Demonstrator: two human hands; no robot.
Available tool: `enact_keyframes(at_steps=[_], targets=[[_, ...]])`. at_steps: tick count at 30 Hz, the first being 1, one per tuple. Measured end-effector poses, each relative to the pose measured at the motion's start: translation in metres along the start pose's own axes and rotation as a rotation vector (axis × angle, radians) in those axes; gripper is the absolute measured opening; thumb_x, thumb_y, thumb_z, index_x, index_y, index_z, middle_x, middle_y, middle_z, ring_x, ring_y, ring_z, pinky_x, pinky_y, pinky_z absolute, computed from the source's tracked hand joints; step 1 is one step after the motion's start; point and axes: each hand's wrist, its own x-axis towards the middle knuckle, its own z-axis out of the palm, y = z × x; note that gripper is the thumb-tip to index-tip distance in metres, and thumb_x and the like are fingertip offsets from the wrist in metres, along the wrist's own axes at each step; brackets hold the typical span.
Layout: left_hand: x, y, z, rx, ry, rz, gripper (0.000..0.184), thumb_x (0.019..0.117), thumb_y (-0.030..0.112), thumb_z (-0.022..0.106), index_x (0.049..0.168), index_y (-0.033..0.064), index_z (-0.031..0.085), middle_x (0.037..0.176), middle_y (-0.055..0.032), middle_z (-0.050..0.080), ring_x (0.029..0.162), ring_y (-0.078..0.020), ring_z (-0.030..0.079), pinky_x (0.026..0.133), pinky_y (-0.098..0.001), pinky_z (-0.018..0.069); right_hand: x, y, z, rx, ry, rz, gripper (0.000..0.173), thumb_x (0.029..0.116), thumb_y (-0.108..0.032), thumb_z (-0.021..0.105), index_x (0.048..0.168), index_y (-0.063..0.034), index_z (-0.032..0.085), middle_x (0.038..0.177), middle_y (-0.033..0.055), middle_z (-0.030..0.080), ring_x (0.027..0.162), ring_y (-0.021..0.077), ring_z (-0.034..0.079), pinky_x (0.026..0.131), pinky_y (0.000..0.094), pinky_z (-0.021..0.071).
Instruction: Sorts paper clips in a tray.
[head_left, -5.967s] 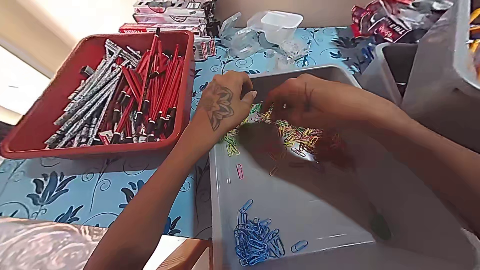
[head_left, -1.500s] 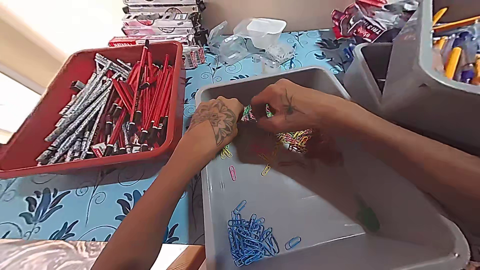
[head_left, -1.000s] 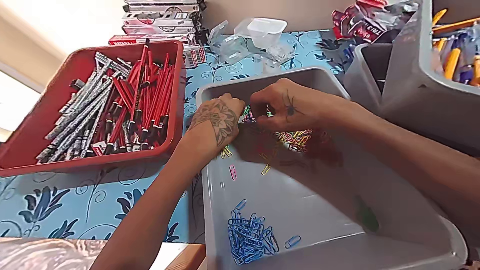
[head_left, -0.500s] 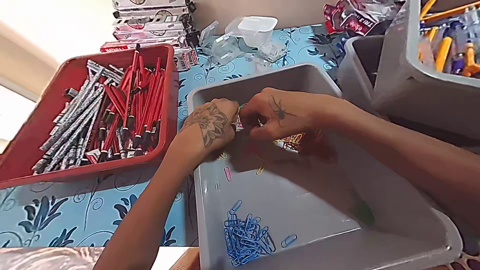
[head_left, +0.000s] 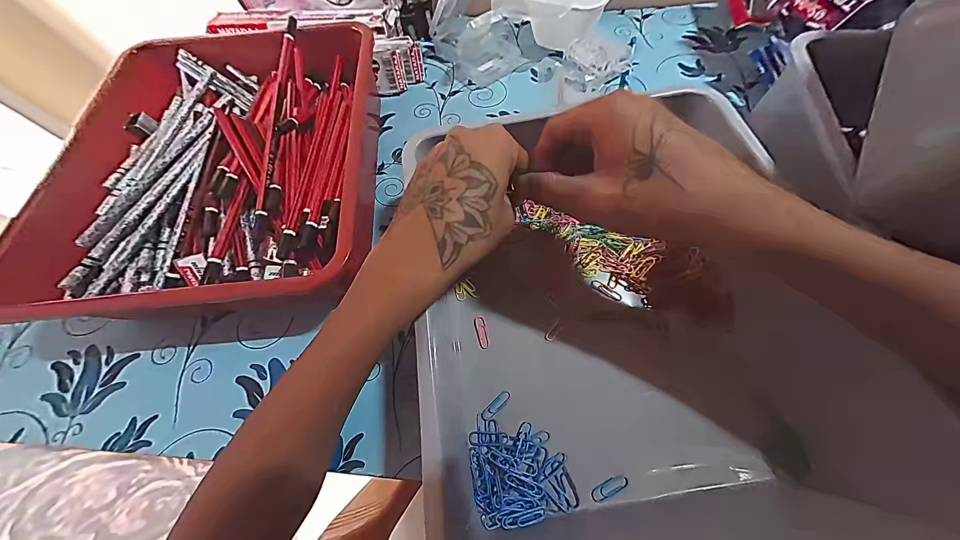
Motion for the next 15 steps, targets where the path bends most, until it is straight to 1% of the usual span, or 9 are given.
enact_keyframes(at_steps=[1,2,3,4,6,7,10,13,15], targets=[[0.008,0.024,-0.023,-0.007,-0.156,-0.127,0.013,0.0932,0.004,0.061,0.095,0.0036,0.073,0.088,-0.0132,0.069,0.085,-0.027,0.065,0.075,-0.0466,0.047,0.0,0.002,-0.002,-0.057,0.036,0.036,0.023,0.0998,-0.033,0.064,0.105,-0.01,0.066,0.085,-0.0013,0.062,0.073,0.0048,0.057,0.065,0.0265,0.0451],[0.011,0.033,-0.029,-0.03,-0.169,-0.182,0.015,0.0927,0.002,0.061,0.1,0.0011,0.074,0.092,-0.0161,0.07,0.086,-0.029,0.066,0.076,-0.0487,0.0482,0.0,0.005,-0.004,-0.062,0.025,0.059,0.029,0.1006,-0.034,0.064,0.114,-0.0084,0.063,0.092,0.0009,0.063,0.079,0.0063,0.059,0.07,0.027,0.0473],[0.012,0.035,-0.03,-0.065,-0.137,-0.213,0.016,0.0943,0.004,0.064,0.106,0.0013,0.074,0.096,-0.0153,0.072,0.087,-0.0265,0.067,0.079,-0.0462,0.0505,0.0,0.007,-0.005,-0.025,-0.004,0.055,0.031,0.1011,-0.032,0.065,0.119,-0.0072,0.063,0.098,0.0029,0.066,0.083,0.0066,0.061,0.074,0.0267,0.0498],[0.011,0.034,-0.029,-0.105,-0.097,-0.229,0.016,0.0949,0.007,0.066,0.109,0.0023,0.071,0.097,-0.0124,0.071,0.086,-0.0214,0.068,0.08,-0.0407,0.0526,0.0,0.009,-0.005,0.023,-0.031,0.028,0.026,0.1018,-0.028,0.064,0.117,-0.0075,0.065,0.099,0.0022,0.068,0.083,0.0041,0.063,0.075,0.0234,0.0514],[0.012,0.033,-0.029,-0.212,-0.053,-0.288,0.017,0.0928,0.008,0.072,0.109,0.0023,0.067,0.095,-0.0088,0.07,0.082,-0.0141,0.067,0.077,-0.0318,0.0535,-0.004,0.006,0.0,0.095,-0.05,-0.019,0.015,0.1029,-0.021,0.062,0.105,-0.0082,0.069,0.084,-0.0013,0.068,0.069,-0.0012,0.063,0.063,0.0151,0.0517],[0.012,0.033,-0.03,-0.265,-0.053,-0.33,0.019,0.0911,0.007,0.074,0.108,0.0034,0.065,0.093,-0.0066,0.07,0.079,-0.0109,0.066,0.074,-0.0283,0.0529,-0.006,0.003,0.0,0.115,-0.062,-0.027,0.013,0.1029,-0.017,0.061,0.102,-0.0072,0.07,0.079,-0.0004,0.067,0.063,0.0,0.062,0.058,0.0151,0.0514],[0.015,0.034,-0.035,-0.415,-0.101,-0.443,0.028,0.0885,0.009,0.079,0.111,0.0062,0.061,0.089,-0.0021,0.071,0.066,-0.0027,0.063,0.06,-0.0193,0.0501,-0.004,0.003,-0.006,0.183,-0.108,-0.026,0.009,0.0995,-0.011,0.065,0.099,-0.0045,0.071,0.072,0.0007,0.066,0.055,0.0013,0.058,0.053,0.0152,0.0482],[0.016,0.031,-0.037,-0.428,-0.235,-0.449,0.043,0.095,0.021,0.074,0.129,0.0018,0.056,0.098,-0.0098,0.07,0.073,-0.0104,0.065,0.07,-0.0289,0.0539,0.002,0.011,-0.026,0.134,-0.298,-0.045,0.011,0.1003,-0.008,0.062,0.096,-0.0032,0.071,0.073,-0.0007,0.065,0.056,0.0,0.056,0.053,0.0154,0.0474],[0.017,0.032,-0.038,-0.418,-0.254,-0.466,0.042,0.1025,0.03,0.064,0.133,0.001,0.056,0.098,-0.0116,0.07,0.075,-0.0134,0.065,0.072,-0.0326,0.0548,-0.003,0.007,-0.034,0.048,-0.382,-0.053,0.011,0.099,-0.006,0.063,0.092,-0.0044,0.072,0.074,0.0004,0.066,0.059,0.003,0.057,0.056,0.0196,0.0474]])
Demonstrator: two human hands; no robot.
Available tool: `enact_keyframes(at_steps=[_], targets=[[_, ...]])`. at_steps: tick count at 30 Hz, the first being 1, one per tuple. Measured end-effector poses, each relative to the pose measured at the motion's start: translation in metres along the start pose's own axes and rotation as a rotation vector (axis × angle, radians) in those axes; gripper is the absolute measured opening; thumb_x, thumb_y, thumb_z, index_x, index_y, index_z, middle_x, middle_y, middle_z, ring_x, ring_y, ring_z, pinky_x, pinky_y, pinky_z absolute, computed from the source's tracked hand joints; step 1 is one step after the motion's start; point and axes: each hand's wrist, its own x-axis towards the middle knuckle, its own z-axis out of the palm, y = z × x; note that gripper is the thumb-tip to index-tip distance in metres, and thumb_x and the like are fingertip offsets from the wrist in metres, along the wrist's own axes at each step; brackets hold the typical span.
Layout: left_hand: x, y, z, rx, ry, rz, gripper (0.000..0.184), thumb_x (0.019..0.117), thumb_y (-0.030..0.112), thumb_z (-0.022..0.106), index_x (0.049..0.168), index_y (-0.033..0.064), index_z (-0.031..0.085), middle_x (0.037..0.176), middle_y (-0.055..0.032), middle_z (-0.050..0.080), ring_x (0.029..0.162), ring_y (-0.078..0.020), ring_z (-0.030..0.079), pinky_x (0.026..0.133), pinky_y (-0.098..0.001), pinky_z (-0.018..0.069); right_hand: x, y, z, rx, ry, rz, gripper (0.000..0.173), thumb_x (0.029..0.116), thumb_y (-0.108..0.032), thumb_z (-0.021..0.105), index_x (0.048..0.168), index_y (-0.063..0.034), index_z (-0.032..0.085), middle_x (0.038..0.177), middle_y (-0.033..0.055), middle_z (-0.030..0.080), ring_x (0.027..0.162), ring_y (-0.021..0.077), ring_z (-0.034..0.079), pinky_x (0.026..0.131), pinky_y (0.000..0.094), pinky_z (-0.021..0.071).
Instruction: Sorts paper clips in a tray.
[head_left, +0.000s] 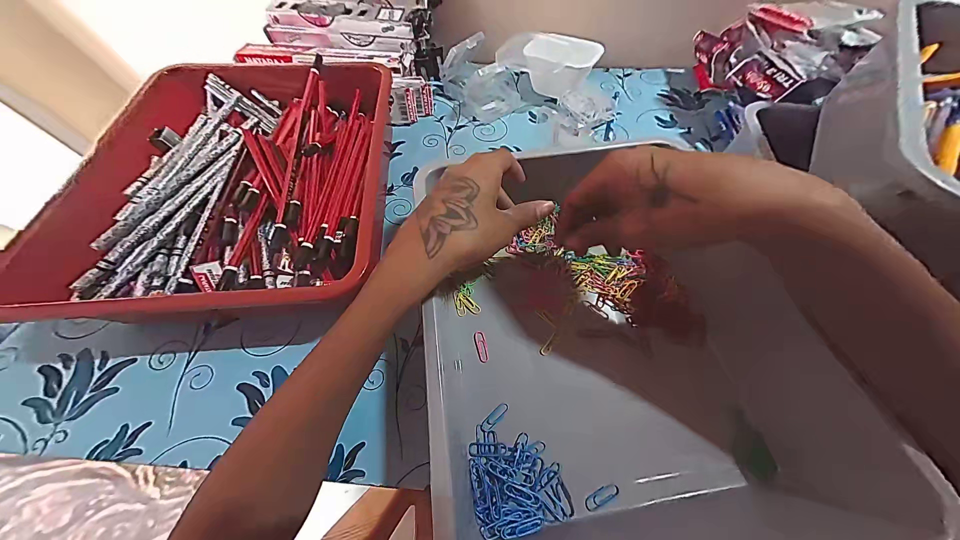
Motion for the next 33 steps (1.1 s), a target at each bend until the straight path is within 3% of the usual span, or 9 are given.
enact_keyframes(at_steps=[4,6,10,12,15,19,24,28,33], targets=[[0.002,-0.003,0.001,-0.049,0.103,0.01,0.032,0.1078,0.031,0.054,0.123,0.0032,0.061,0.088,-0.0054,0.068,0.067,-0.0078,0.063,0.066,-0.0267,0.0534,-0.014,-0.021,0.009,0.272,-0.144,-0.212,0.014,0.0965,-0.003,0.063,0.09,-0.0007,0.076,0.069,-0.0021,0.07,0.052,-0.0016,0.057,0.047,0.0131,0.0459],[0.002,-0.002,0.004,-0.015,0.117,0.004,0.033,0.1072,0.032,0.055,0.122,0.0034,0.062,0.084,-0.0043,0.066,0.066,-0.0073,0.061,0.065,-0.0259,0.0518,-0.007,-0.013,0.008,0.164,-0.11,-0.244,0.017,0.1007,-0.009,0.06,0.092,-0.0053,0.075,0.07,-0.0054,0.068,0.055,-0.004,0.058,0.049,0.0118,0.0478],[0.0,-0.001,0.005,0.087,0.106,0.012,0.032,0.1062,0.032,0.057,0.121,0.0046,0.064,0.085,-0.004,0.066,0.07,-0.0098,0.061,0.07,-0.0307,0.0504,0.001,0.007,0.019,-0.263,0.017,0.014,0.002,0.0928,-0.011,0.073,0.094,-0.0099,0.073,0.081,0.0027,0.069,0.074,0.0172,0.066,0.065,0.0418,0.0536],[-0.001,0.0,0.007,0.138,0.106,0.028,0.03,0.1058,0.03,0.058,0.119,0.0041,0.066,0.085,-0.0066,0.067,0.072,-0.0134,0.06,0.071,-0.0355,0.0491,0.002,0.01,0.029,-0.286,0.037,0.058,0.005,0.0897,-0.011,0.076,0.093,-0.0103,0.072,0.08,0.0047,0.067,0.075,0.022,0.066,0.065,0.0472,0.0529],[-0.002,0.0,0.008,0.169,0.109,0.038,0.028,0.1054,0.03,0.059,0.116,0.0056,0.068,0.086,-0.0058,0.068,0.072,-0.0122,0.061,0.071,-0.0346,0.0494,0.001,0.012,0.037,-0.332,0.133,0.004,0.006,0.0865,-0.008,0.078,0.084,-0.0115,0.074,0.074,0.0048,0.068,0.07,0.0229,0.068,0.059,0.0468,0.0536],[-0.002,-0.001,0.008,0.165,0.102,0.03,0.026,0.1056,0.029,0.058,0.113,0.0063,0.069,0.085,-0.0052,0.068,0.072,-0.0125,0.062,0.071,-0.035,0.0502,-0.001,0.013,0.031,-0.326,0.098,-0.021,0.002,0.0912,-0.009,0.073,0.092,-0.0101,0.074,0.08,0.0045,0.07,0.075,0.0213,0.069,0.064,0.0453,0.0553],[0.0,-0.004,0.01,0.215,0.09,0.05,0.027,0.1049,0.03,0.059,0.113,0.0058,0.07,0.093,-0.0097,0.07,0.08,-0.0202,0.065,0.075,-0.0435,0.0507,-0.001,0.01,0.03,-0.316,0.052,0.072,0.003,0.092,-0.009,0.074,0.089,-0.0107,0.074,0.074,0.0031,0.068,0.067,0.0192,0.067,0.059,0.0431,0.0539],[0.0,-0.003,0.01,0.207,0.118,0.063,0.026,0.105,0.029,0.059,0.112,0.0066,0.071,0.094,-0.0083,0.07,0.08,-0.0191,0.065,0.074,-0.0424,0.0508,-0.003,0.009,0.028,-0.234,0.107,0.045,0.004,0.0901,-0.005,0.074,0.088,-0.0077,0.072,0.071,0.0041,0.065,0.062,0.0165,0.062,0.054,0.0366,0.0496],[-0.001,-0.003,0.008,0.187,0.199,0.096,0.023,0.105,0.025,0.058,0.109,0.0066,0.072,0.09,-0.0062,0.069,0.078,-0.0142,0.063,0.073,-0.0364,0.0495,-0.001,0.013,0.02,-0.162,0.09,-0.006,0.012,0.0947,-0.009,0.07,0.106,-0.0066,0.072,0.081,0.0035,0.069,0.068,0.0097,0.063,0.062,0.0279,0.052]])
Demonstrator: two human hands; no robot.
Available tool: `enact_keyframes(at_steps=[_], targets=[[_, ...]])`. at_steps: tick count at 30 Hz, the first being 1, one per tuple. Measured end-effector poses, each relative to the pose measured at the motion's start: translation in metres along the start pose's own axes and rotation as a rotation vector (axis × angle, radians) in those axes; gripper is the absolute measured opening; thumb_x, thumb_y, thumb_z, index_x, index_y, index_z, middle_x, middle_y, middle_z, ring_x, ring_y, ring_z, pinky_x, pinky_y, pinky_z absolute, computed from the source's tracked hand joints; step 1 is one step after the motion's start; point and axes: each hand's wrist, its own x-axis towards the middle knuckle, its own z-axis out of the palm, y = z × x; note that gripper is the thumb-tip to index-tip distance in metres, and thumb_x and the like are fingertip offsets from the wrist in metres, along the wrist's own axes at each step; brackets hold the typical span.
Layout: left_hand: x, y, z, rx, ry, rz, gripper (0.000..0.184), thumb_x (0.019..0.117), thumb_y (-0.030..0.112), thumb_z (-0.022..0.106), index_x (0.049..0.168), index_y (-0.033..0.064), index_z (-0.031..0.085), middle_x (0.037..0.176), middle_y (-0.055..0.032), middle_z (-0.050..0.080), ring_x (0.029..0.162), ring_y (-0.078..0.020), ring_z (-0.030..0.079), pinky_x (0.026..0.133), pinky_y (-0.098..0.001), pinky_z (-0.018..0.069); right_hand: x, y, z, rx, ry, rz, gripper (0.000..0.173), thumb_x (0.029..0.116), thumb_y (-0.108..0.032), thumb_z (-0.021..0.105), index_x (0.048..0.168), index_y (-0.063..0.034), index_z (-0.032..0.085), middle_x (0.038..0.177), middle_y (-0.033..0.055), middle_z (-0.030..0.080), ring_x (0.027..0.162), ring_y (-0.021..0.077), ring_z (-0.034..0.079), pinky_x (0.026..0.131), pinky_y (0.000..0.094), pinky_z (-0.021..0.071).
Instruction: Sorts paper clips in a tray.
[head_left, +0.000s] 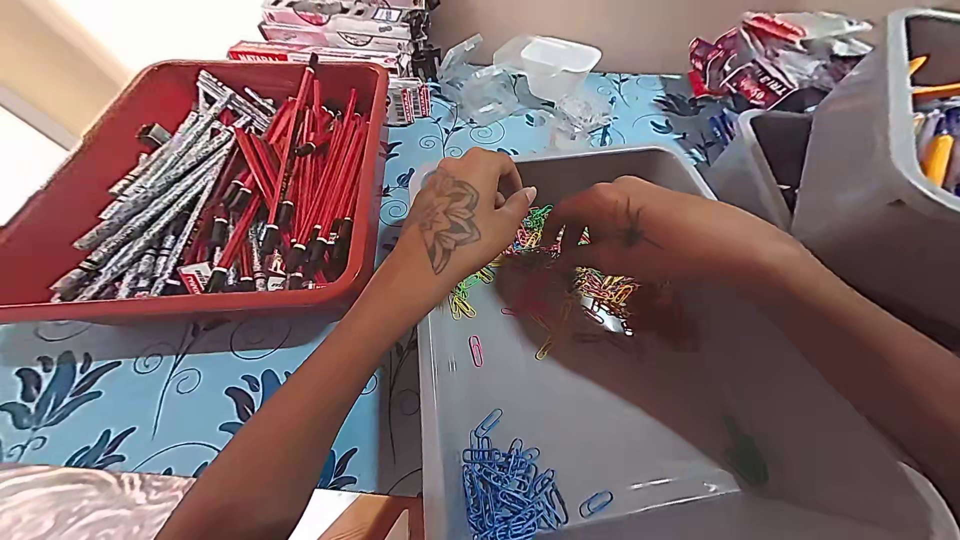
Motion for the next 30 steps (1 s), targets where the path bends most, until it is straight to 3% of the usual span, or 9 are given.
enact_keyframes(at_steps=[4,8,10,14,18,21,23,27,30], targets=[[0.0,0.001,0.001,0.013,-0.007,-0.013,0.023,0.1051,0.025,0.058,0.109,0.0072,0.072,0.089,-0.0061,0.069,0.077,-0.0156,0.063,0.073,-0.0382,0.0487,0.001,-0.004,-0.001,0.052,-0.013,-0.017,0.012,0.0976,-0.007,0.064,0.105,-0.0066,0.074,0.077,0.0008,0.067,0.06,0.0042,0.054,0.057,0.0233,0.0444],[0.0,-0.002,0.001,-0.004,-0.001,0.002,0.023,0.1048,0.024,0.058,0.108,0.0059,0.072,0.091,-0.0075,0.07,0.08,-0.017,0.065,0.074,-0.0396,0.0501,0.002,-0.012,-0.006,0.553,-0.229,-0.223,0.013,0.0996,-0.003,0.061,0.109,-0.0038,0.07,0.086,-0.0038,0.074,0.064,-0.0059,0.061,0.056,0.0104,0.0497],[0.001,-0.002,0.001,-0.004,-0.008,-0.002,0.024,0.105,0.025,0.057,0.108,0.006,0.072,0.092,-0.0075,0.07,0.081,-0.0173,0.065,0.074,-0.04,0.0495,0.002,-0.011,-0.008,0.535,-0.199,-0.231,0.014,0.1007,-0.003,0.059,0.107,-0.0034,0.071,0.083,-0.0049,0.073,0.063,-0.007,0.06,0.054,0.0092,0.0475],[0.0,-0.001,0.0,0.02,-0.025,-0.021,0.025,0.105,0.028,0.058,0.108,0.0072,0.072,0.091,-0.0065,0.069,0.082,-0.0168,0.063,0.076,-0.0399,0.0483,-0.002,-0.001,-0.003,-0.032,0.09,-0.018,0.012,0.0978,-0.008,0.062,0.101,-0.0083,0.074,0.081,0.0016,0.069,0.068,0.008,0.06,0.062,0.0285,0.0491],[0.0,-0.002,0.001,0.05,-0.04,-0.017,0.026,0.1056,0.027,0.056,0.11,0.0061,0.072,0.094,-0.0095,0.07,0.085,-0.0206,0.066,0.077,-0.0441,0.0502,-0.004,0.003,-0.009,-0.256,-0.03,0.312,0.036,0.0935,-0.021,0.077,0.121,-0.0006,0.065,0.102,0.0218,0.067,0.098,0.043,0.065,0.081,0.0664,0.0488],[-0.001,-0.001,0.001,0.057,-0.052,-0.012,0.026,0.1055,0.028,0.057,0.11,0.0063,0.072,0.097,-0.0108,0.071,0.087,-0.0237,0.066,0.079,-0.0478,0.05,-0.012,-0.015,-0.007,-0.214,-0.083,0.392,0.023,0.0938,-0.012,0.075,0.11,0.0028,0.07,0.094,0.0221,0.069,0.09,0.0418,0.067,0.078,0.064,0.0503],[0.0,-0.006,0.004,0.077,-0.087,0.072,0.025,0.1047,0.026,0.058,0.111,0.006,0.072,0.098,-0.0125,0.072,0.087,-0.0274,0.068,0.078,-0.0518,0.051,-0.006,-0.01,-0.005,-0.165,-0.072,0.286,0.007,0.0967,-0.008,0.068,0.097,-0.0019,0.071,0.086,0.0137,0.068,0.082,0.0322,0.067,0.072,0.0562,0.0518],[0.002,-0.016,0.013,0.127,-0.261,0.37,0.022,0.0956,0.025,0.07,0.107,0.0056,0.071,0.088,-0.0111,0.07,0.075,-0.0268,0.067,0.068,-0.0511,0.0532,-0.001,0.005,-0.004,-0.017,0.092,0.091,0.01,0.0975,-0.008,0.065,0.104,-0.0028,0.07,0.093,0.0094,0.07,0.083,0.0193,0.067,0.075,0.0408,0.0555],[0.001,-0.012,0.013,0.251,-0.485,0.334,0.046,0.0936,0.037,0.074,0.131,0.0111,0.065,0.113,-0.0118,0.069,0.103,-0.0286,0.066,0.09,-0.0517,0.0524,-0.004,0.004,-0.011,-0.096,-0.055,0.277,0.03,0.0929,-0.018,0.076,0.117,-0.0017,0.068,0.102,0.016,0.07,0.096,0.0332,0.069,0.085,0.0581,0.0535]])
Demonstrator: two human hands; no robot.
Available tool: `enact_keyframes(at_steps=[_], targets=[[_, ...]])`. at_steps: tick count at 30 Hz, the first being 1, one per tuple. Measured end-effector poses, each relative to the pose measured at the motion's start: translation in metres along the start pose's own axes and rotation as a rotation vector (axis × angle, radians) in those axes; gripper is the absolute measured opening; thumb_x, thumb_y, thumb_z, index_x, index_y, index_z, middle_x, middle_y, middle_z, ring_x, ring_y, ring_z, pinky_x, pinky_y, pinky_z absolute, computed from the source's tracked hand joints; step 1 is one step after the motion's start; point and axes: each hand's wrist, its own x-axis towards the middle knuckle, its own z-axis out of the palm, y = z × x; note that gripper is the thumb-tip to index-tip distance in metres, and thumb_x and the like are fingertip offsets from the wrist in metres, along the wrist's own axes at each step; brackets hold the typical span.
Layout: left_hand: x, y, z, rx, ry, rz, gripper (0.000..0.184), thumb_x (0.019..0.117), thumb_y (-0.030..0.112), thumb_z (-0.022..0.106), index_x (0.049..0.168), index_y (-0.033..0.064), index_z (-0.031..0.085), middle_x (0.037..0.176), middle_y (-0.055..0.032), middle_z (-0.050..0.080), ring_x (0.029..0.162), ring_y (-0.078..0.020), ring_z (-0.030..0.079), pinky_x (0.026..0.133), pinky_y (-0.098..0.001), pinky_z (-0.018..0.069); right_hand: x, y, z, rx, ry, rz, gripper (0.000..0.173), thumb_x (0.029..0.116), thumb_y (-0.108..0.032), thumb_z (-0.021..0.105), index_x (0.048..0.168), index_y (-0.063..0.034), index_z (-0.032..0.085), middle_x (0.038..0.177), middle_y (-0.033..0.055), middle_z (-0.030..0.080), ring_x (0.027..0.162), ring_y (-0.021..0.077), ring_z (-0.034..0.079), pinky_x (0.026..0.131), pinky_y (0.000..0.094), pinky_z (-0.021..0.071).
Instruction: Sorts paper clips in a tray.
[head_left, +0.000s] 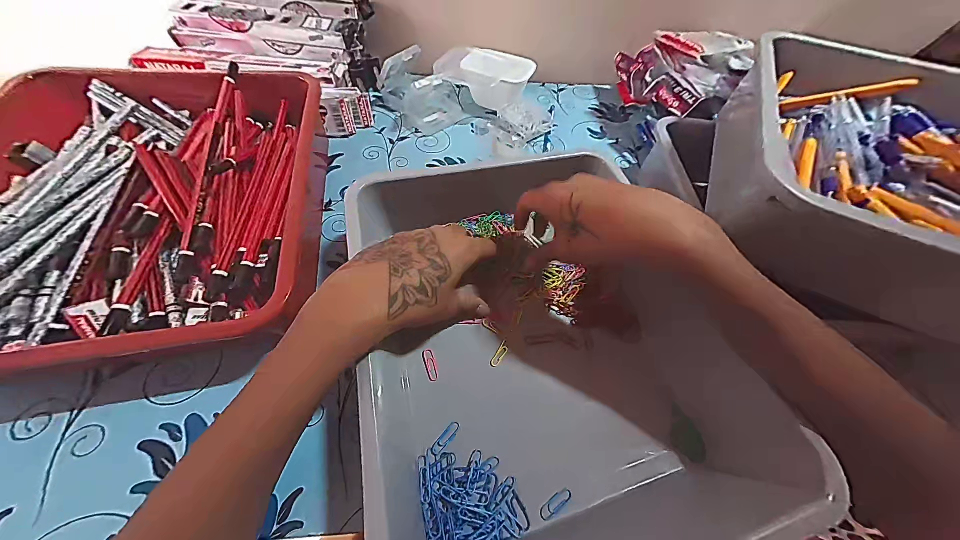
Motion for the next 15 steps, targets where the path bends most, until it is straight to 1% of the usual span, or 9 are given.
enact_keyframes(at_steps=[1,2,4,6,7,9,11,13,15], targets=[[0.0,0.002,-0.001,0.008,-0.034,-0.028,0.047,0.0941,0.036,0.074,0.135,0.013,0.064,0.118,-0.0113,0.068,0.109,-0.0285,0.066,0.094,-0.0516,0.0513,0.001,-0.002,-0.001,-0.033,-0.087,0.059,0.032,0.092,-0.019,0.078,0.117,-0.0022,0.067,0.102,0.0158,0.069,0.097,0.0337,0.067,0.085,0.0591,0.0519],[0.0,0.002,-0.002,0.0,-0.05,-0.041,0.044,0.0951,0.032,0.074,0.134,0.0132,0.064,0.118,-0.0111,0.069,0.109,-0.0285,0.066,0.094,-0.0518,0.0509,0.002,-0.005,-0.001,-0.062,-0.156,0.092,0.029,0.0921,-0.018,0.078,0.115,-0.0024,0.067,0.099,0.015,0.068,0.095,0.0325,0.066,0.084,0.0576,0.0517],[0.0,0.0,-0.002,-0.007,-0.044,-0.045,0.032,0.0974,0.028,0.071,0.126,0.0124,0.068,0.108,-0.0093,0.071,0.099,-0.0263,0.068,0.088,-0.0502,0.0527,0.004,-0.008,0.002,-0.069,-0.189,0.057,0.018,0.094,-0.01,0.073,0.109,-0.0015,0.068,0.093,0.013,0.067,0.09,0.0291,0.066,0.08,0.0527,0.0531],[0.0,-0.001,-0.001,0.013,-0.012,-0.052,0.019,0.099,0.022,0.069,0.115,0.012,0.072,0.099,-0.0077,0.071,0.091,-0.0247,0.068,0.082,-0.0493,0.054,0.002,-0.007,0.006,-0.013,-0.087,-0.052,0.009,0.0942,-0.002,0.068,0.103,0.0002,0.07,0.09,0.0131,0.068,0.085,0.0276,0.067,0.076,0.05,0.0541],[-0.001,-0.003,0.001,0.025,0.013,-0.06,0.013,0.0985,0.019,0.068,0.109,0.0115,0.073,0.094,-0.0076,0.07,0.087,-0.025,0.068,0.079,-0.0494,0.0541,0.0,-0.005,0.011,0.025,0.024,-0.116,0.005,0.0924,-0.001,0.07,0.097,-0.0003,0.071,0.084,0.0119,0.069,0.077,0.0248,0.068,0.069,0.0457,0.0554],[-0.003,-0.004,0.004,0.065,0.059,-0.095,0.009,0.0971,0.015,0.067,0.103,0.0093,0.071,0.092,-0.0096,0.069,0.088,-0.0288,0.068,0.075,-0.052,0.0539,-0.003,-0.008,0.014,0.108,0.18,-0.189,0.003,0.0931,-0.002,0.071,0.096,-0.0018,0.07,0.084,0.0102,0.069,0.072,0.0184,0.066,0.065,0.0353,0.054],[-0.004,0.0,0.003,0.091,0.112,-0.143,0.009,0.0968,0.011,0.064,0.102,0.0055,0.069,0.092,-0.0134,0.069,0.089,-0.0333,0.068,0.073,-0.0542,0.0524,-0.003,-0.01,0.01,0.156,0.244,-0.199,0.005,0.094,-0.003,0.07,0.099,-0.0032,0.071,0.089,0.0095,0.071,0.076,0.0147,0.067,0.07,0.0301,0.0542],[-0.003,0.002,0.001,0.052,0.193,-0.135,0.015,0.0971,0.008,0.061,0.107,-0.001,0.068,0.095,-0.0187,0.068,0.092,-0.0381,0.068,0.076,-0.0574,0.0516,0.001,-0.011,0.002,0.193,0.239,-0.175,0.012,0.0958,-0.004,0.067,0.106,-0.0048,0.072,0.097,0.0068,0.071,0.082,0.0093,0.066,0.075,0.0254,0.0538],[-0.002,0.0,0.0,-0.03,0.323,-0.064,0.019,0.0955,0.01,0.062,0.109,-0.003,0.068,0.093,-0.0189,0.068,0.086,-0.0356,0.068,0.074,-0.0549,0.0515,0.002,-0.013,0.0,0.249,0.239,-0.158,0.012,0.0965,-0.005,0.067,0.107,-0.0052,0.072,0.096,0.0054,0.072,0.081,0.0065,0.067,0.074,0.023,0.0542]])
